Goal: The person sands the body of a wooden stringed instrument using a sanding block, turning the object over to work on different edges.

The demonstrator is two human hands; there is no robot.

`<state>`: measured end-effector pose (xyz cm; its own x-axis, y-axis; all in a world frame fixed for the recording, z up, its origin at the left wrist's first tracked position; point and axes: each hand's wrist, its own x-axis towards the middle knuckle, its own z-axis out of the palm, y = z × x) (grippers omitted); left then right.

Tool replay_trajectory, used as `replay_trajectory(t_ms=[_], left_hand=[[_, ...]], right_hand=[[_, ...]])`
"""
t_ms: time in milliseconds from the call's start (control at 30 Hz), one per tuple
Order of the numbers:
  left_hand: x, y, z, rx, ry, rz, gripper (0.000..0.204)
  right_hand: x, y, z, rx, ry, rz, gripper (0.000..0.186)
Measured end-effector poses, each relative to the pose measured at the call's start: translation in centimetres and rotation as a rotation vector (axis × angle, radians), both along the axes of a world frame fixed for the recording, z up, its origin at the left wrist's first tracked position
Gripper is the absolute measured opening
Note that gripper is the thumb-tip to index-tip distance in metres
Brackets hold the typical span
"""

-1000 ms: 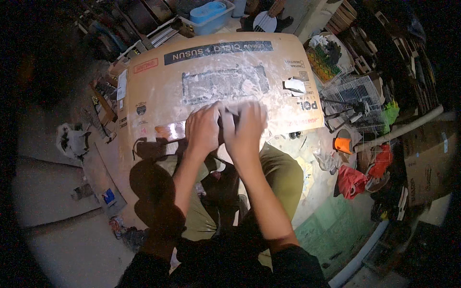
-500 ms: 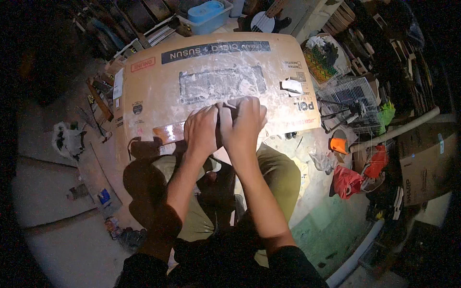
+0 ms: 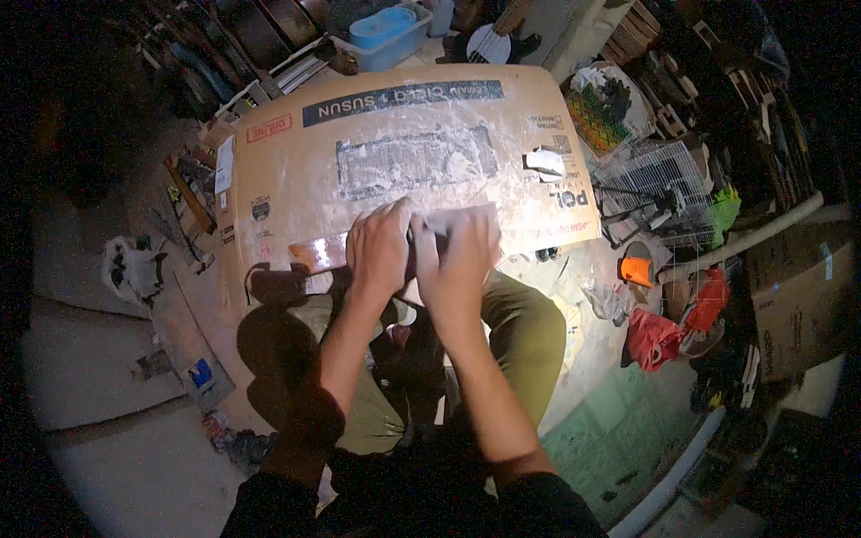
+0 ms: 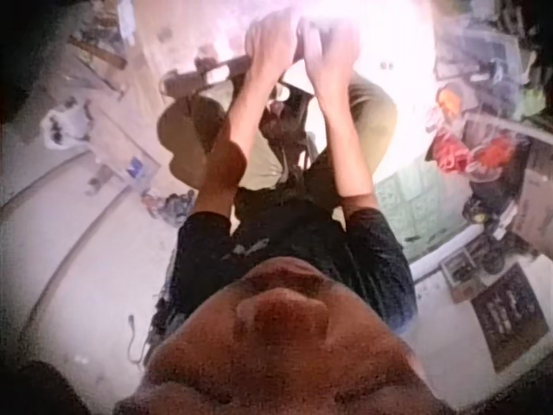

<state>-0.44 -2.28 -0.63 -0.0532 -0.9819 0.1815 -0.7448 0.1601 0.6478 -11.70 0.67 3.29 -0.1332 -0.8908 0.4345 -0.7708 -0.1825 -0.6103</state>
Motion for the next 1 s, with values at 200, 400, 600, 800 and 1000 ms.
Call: replay_trajectory(t_ms=[200, 400, 600, 800, 1000], left_hand=[[0.3, -0.1, 1.2, 0.041, 0.017, 0.003, 0.026], [0.0, -0.1, 0.2, -0.021, 0.04, -0.027, 0.02], [-0.3, 0.0, 0.5, -0.038, 0.09, 0.007, 0.016], [0.2, -0.1, -0.1, -0.057, 0.069, -0.002, 0.018], [-0.3, 0.0, -0.4, -0.087, 0.038, -0.002, 0.012]], right_hand=[[-0.4, 1.6, -0.6, 0.117, 0.026, -0.009, 0.024], [0.2, -1.4, -0.1, 0.029, 0.015, -0.001, 0.026], [0.2, -1.2, -0.1, -0.009, 0.012, 0.012, 0.026], [-0.2, 1.8, -0.4, 0.097, 0.004, -0.029, 0.027], [0.0, -1.3, -0.8, -0.015, -0.066, 0.034, 0.026]])
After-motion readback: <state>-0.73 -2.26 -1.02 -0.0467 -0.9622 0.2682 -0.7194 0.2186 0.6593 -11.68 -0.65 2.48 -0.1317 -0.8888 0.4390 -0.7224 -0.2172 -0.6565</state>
